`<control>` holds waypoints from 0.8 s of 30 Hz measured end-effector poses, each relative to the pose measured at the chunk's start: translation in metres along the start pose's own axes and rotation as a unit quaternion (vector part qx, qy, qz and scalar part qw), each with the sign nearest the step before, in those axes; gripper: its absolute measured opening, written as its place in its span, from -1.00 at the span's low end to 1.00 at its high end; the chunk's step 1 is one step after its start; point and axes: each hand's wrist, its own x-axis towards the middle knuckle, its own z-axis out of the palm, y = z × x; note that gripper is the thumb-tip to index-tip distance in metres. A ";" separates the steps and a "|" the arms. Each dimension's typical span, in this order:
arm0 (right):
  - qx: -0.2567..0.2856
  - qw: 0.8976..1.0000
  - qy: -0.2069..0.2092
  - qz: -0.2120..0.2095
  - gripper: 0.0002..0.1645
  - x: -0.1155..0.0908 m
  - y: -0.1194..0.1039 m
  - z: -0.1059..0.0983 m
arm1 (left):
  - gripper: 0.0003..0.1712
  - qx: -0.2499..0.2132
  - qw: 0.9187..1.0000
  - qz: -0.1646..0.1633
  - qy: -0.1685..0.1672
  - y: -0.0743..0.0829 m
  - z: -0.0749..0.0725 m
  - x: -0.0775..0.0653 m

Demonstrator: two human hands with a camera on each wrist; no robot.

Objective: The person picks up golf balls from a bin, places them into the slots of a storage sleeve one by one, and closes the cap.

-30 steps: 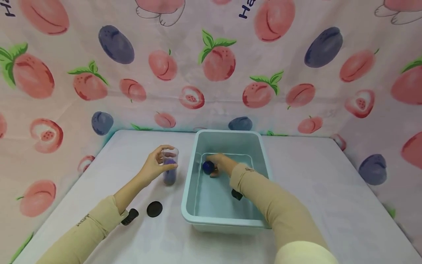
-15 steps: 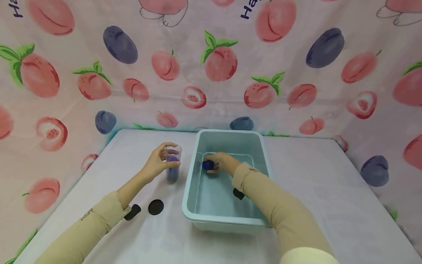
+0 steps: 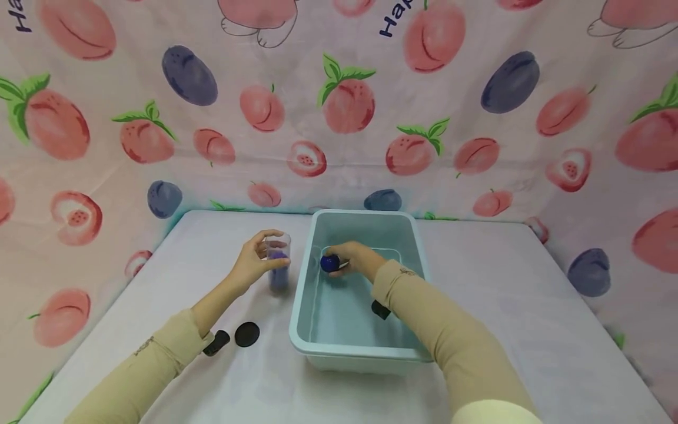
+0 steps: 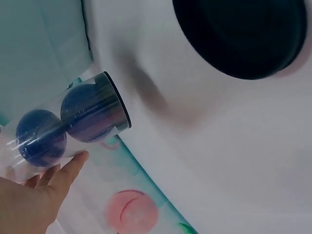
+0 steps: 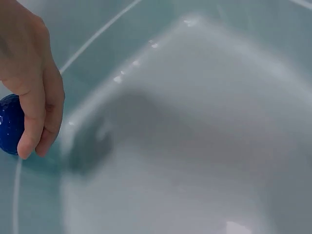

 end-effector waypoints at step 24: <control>0.057 0.995 -0.060 -0.057 -0.29 -0.018 -0.028 -0.012 | -0.34 0.000 0.999 0.030 -0.020 0.001 0.003 0.016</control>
